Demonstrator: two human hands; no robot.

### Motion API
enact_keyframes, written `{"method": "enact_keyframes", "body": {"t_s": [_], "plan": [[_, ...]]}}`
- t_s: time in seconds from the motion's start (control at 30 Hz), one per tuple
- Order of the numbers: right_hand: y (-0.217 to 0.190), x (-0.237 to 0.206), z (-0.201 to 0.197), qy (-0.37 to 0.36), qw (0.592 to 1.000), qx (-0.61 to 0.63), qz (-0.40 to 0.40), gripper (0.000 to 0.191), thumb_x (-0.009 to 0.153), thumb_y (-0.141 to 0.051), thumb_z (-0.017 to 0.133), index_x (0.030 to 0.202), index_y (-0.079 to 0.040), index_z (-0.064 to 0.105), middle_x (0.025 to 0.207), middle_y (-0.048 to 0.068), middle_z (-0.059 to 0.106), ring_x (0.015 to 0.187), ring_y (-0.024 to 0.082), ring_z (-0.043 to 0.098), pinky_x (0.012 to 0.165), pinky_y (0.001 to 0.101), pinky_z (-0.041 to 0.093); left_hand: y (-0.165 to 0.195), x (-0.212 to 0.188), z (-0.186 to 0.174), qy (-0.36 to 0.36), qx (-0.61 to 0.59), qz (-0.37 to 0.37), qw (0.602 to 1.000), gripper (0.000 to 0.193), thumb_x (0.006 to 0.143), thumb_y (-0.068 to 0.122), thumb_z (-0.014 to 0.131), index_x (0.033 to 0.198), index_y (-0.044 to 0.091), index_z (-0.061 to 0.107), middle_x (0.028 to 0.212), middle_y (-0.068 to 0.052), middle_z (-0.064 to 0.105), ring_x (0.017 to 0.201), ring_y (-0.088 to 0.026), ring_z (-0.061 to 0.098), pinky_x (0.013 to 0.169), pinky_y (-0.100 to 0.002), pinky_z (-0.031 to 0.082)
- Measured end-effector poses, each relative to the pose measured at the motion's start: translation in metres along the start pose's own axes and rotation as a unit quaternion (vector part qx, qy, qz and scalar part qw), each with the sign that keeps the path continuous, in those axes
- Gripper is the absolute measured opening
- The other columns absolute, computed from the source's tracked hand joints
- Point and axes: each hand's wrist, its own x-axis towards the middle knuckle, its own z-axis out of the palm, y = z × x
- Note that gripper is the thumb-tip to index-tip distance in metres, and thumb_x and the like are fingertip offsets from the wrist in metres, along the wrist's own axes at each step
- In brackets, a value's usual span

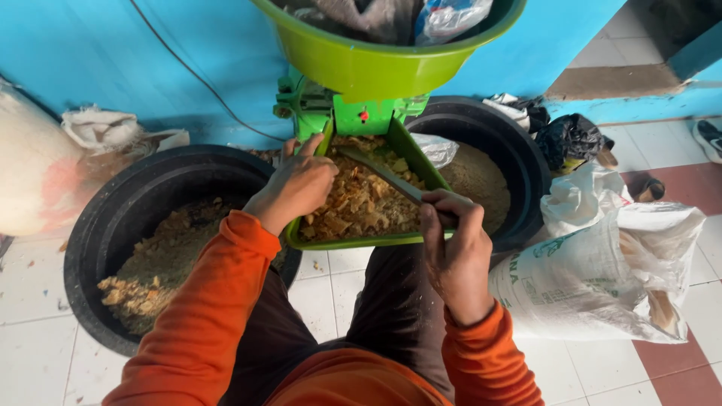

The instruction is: The person sits on the floor in front of a green electric grinder and feeds pieces of dried cassava from a green tray into the machine, using a flat wooden tool to push the pieces in. Ground material falls into a large black basin, and the person later gathers the ground material in the basin into a mound by hand.

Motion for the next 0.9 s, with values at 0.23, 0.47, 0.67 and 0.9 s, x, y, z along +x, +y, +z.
{"method": "enact_keyframes", "body": {"t_s": [0.23, 0.47, 0.67, 0.9], "plan": [[-0.019, -0.006, 0.025, 0.021, 1.0, -0.009, 0.01, 0.019, 0.103, -0.002, 0.063, 0.109, 0.001, 0.046, 0.111, 0.016, 0.072, 0.074, 0.017, 0.072, 0.066, 0.0294, 0.059, -0.006, -0.037, -0.023, -0.122, -0.03, -0.015, 0.992, 0.023, 0.094, 0.011, 0.063, 0.073, 0.007, 0.071, 0.084, -0.009, 0.071, 0.144, -0.035, 0.041, 0.112, -0.066, 0.022], [-0.04, 0.01, 0.037, -0.019, 0.999, -0.031, -0.031, 0.018, 0.104, 0.0, 0.064, 0.108, 0.002, 0.046, 0.111, 0.018, 0.072, 0.075, 0.018, 0.073, 0.06, 0.0271, 0.06, -0.028, -0.068, -0.036, -0.129, 0.061, 0.042, 0.989, 0.015, 0.083, 0.0, 0.064, 0.072, 0.01, 0.069, 0.079, -0.008, 0.069, 0.14, -0.034, 0.046, 0.105, -0.059, 0.03], [-0.036, -0.003, 0.034, -0.004, 0.998, -0.057, -0.038, 0.018, 0.102, 0.002, 0.066, 0.107, 0.003, 0.048, 0.11, 0.018, 0.071, 0.079, 0.021, 0.073, 0.067, 0.0306, 0.061, -0.044, -0.068, -0.018, -0.035, 0.07, 0.085, 0.993, 0.02, 0.08, 0.0, 0.065, 0.063, 0.009, 0.066, 0.071, -0.007, 0.065, 0.112, -0.028, 0.058, 0.099, -0.053, 0.036], [-0.018, -0.019, 0.061, -0.05, 0.996, -0.04, -0.058, 0.018, 0.1, 0.0, 0.067, 0.107, 0.002, 0.051, 0.114, 0.018, 0.071, 0.087, 0.024, 0.075, 0.074, 0.0295, 0.062, -0.04, -0.059, -0.004, -0.075, 0.045, 0.058, 0.994, 0.024, 0.079, -0.004, 0.067, 0.059, 0.009, 0.065, 0.066, -0.006, 0.061, 0.094, -0.024, 0.056, 0.098, -0.049, 0.036]]}}
